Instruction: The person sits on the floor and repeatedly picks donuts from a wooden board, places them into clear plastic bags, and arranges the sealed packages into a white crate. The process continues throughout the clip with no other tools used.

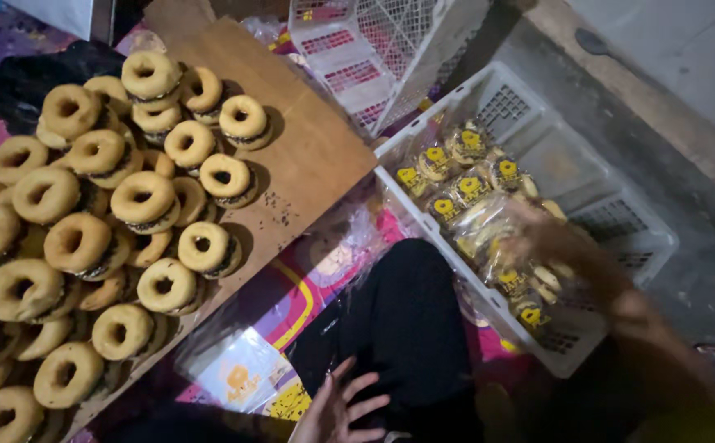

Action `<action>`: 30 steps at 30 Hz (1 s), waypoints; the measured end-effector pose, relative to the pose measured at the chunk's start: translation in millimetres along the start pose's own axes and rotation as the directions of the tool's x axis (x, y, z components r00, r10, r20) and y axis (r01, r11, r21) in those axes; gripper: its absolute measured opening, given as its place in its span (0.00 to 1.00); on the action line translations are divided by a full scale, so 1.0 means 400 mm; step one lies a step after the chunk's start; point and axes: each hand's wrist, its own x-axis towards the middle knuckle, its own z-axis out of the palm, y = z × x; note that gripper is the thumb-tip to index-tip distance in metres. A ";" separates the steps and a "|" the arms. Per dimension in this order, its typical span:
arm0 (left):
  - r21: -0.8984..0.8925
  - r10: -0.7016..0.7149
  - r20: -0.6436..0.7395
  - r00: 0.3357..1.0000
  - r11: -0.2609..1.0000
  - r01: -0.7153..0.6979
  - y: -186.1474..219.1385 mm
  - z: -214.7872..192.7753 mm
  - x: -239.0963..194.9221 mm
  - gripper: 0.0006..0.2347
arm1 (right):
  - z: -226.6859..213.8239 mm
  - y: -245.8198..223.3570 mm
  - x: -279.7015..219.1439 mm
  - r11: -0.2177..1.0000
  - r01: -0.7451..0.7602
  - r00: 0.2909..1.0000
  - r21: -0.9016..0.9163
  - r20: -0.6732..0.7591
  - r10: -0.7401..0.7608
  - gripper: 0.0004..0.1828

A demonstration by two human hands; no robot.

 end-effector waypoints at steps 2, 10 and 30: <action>0.077 -0.023 -0.121 0.992 0.997 0.033 -0.008 -0.043 -0.001 0.31 | -0.022 0.176 0.080 0.969 -0.243 0.970 -0.050 -0.005 0.243 0.44; 0.030 0.077 -0.172 0.982 0.997 -0.073 -0.007 -0.291 -0.101 0.31 | 0.211 0.209 0.019 0.945 -0.170 0.985 -0.280 -0.077 0.154 0.38; 0.068 0.358 -0.395 0.846 0.930 -0.362 -0.035 -0.420 -0.252 0.28 | 0.055 0.492 -0.142 0.907 -0.338 0.909 0.250 0.335 0.247 0.12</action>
